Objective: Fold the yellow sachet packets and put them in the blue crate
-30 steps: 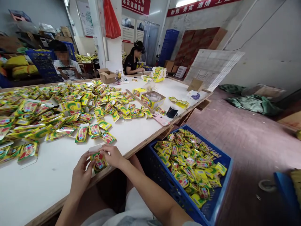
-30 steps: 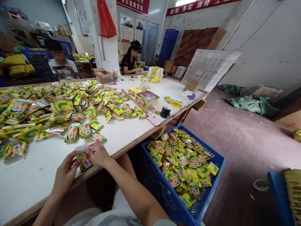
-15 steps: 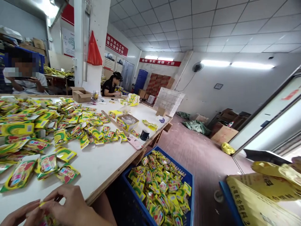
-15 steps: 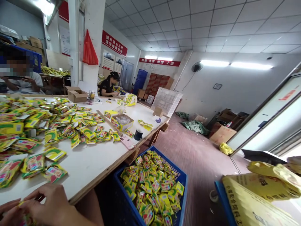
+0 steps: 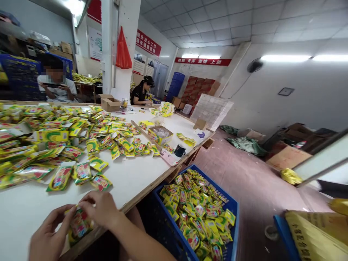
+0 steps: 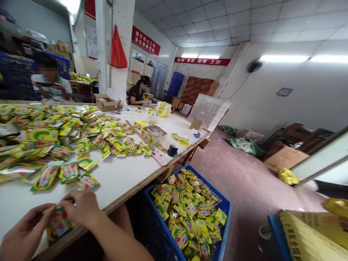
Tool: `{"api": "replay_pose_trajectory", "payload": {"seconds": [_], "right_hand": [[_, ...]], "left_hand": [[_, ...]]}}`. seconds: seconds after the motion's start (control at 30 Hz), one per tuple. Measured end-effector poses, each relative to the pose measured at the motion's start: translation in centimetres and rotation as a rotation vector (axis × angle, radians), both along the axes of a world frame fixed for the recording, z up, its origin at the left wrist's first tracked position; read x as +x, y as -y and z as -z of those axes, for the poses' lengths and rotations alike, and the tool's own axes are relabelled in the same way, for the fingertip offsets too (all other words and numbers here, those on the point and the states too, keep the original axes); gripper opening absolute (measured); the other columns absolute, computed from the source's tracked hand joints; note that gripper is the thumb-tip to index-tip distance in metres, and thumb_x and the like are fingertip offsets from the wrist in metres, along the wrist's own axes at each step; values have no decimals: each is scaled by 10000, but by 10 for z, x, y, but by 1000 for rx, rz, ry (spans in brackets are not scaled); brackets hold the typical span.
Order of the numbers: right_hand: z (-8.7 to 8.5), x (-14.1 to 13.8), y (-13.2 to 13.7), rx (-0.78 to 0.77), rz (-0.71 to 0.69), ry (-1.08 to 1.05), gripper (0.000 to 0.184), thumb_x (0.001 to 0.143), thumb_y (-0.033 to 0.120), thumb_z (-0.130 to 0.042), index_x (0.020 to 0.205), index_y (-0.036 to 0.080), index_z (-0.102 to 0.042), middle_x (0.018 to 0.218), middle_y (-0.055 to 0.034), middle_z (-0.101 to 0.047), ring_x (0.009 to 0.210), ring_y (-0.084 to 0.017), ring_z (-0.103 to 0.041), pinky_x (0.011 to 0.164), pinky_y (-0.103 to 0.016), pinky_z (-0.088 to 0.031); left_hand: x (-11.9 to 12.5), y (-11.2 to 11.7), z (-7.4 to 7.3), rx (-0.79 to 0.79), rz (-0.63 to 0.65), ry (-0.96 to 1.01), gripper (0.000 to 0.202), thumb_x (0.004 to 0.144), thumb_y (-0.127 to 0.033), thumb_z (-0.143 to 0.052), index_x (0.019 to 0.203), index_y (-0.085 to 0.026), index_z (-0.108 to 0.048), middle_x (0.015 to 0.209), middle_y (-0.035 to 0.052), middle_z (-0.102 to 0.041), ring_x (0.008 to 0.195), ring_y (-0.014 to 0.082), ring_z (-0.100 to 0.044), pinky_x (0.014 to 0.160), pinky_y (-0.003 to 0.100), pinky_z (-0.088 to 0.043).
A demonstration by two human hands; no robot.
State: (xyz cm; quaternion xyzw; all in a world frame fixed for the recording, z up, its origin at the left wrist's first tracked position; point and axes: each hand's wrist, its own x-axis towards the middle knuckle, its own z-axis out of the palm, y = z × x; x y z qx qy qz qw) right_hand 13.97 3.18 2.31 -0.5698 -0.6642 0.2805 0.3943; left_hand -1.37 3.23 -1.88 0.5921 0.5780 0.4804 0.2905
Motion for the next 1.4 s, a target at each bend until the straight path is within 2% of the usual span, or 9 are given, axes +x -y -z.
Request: {"api": "replay_pose_trajectory", "payload": {"seconds": [0.17,0.47,0.57,0.7,0.8,1.0,1.17,1.27,1.4], "right_hand": [[-5,5,5,12,-77,-198,69,815,208,-624,810,206,-693,744,13,-691,709,-141,-630,661,-237,-479],[-4,8,17,-8,-195,-336,132,813,236,-596,883,197,-701,846,-20,-716,793,-173,-661,735,-289,-520],[-19,49,42,198,32,-190,180,864,273,-534,919,205,-692,895,-56,-713,828,-197,-649,756,-325,-515],[-49,148,87,523,624,328,256,854,397,-560,877,178,-691,877,-115,-677,866,-276,-594,873,-470,-426],[-59,188,108,558,744,476,326,861,450,-524,855,168,-686,906,-130,-645,892,-287,-586,880,-479,-423],[-25,123,99,298,456,75,270,872,428,-524,845,198,-662,841,-80,-684,760,-218,-637,701,-330,-521],[-2,49,60,136,199,-231,207,876,355,-536,948,196,-645,934,-86,-696,845,-215,-658,754,-320,-533],[5,15,33,86,46,-426,267,844,295,-567,1099,213,-574,1067,-92,-668,941,-219,-655,777,-330,-546],[15,-6,14,9,-126,-550,342,830,229,-555,1165,246,-493,939,-37,-663,815,-185,-677,750,-326,-554]], "left_hand": [[4,14,-14,-35,129,208,318,740,-499,-650,882,-215,-659,914,23,-701,865,218,-650,817,325,-524],[-1,24,-31,-68,299,245,229,823,-382,-610,955,-202,-663,966,59,-692,927,214,-637,835,327,-513],[-5,7,-34,11,201,127,282,850,-400,-559,1052,-211,-613,1093,78,-649,975,222,-623,848,356,-505],[-13,-47,-34,65,-92,-124,406,818,-398,-577,1157,-185,-513,1171,132,-579,1073,280,-567,883,428,-471],[-14,-92,-34,-101,-200,-280,536,756,-364,-644,1208,-150,-451,1242,190,-546,1215,348,-471,960,475,-387],[-17,-110,-32,-224,-162,-184,584,643,-327,-730,1125,-181,-433,905,90,-661,907,299,-647,738,364,-469],[-18,-39,-29,-195,-10,-17,477,764,-399,-606,1136,-216,-370,677,-44,-581,654,181,-646,600,270,-491],[-6,7,-32,-133,220,303,516,798,-375,-597,1210,-251,-314,805,-20,-606,655,146,-633,613,266,-511],[0,34,-35,-134,354,358,574,829,-300,-583,1306,-295,-264,1078,40,-592,748,128,-642,701,285,-527]]}}
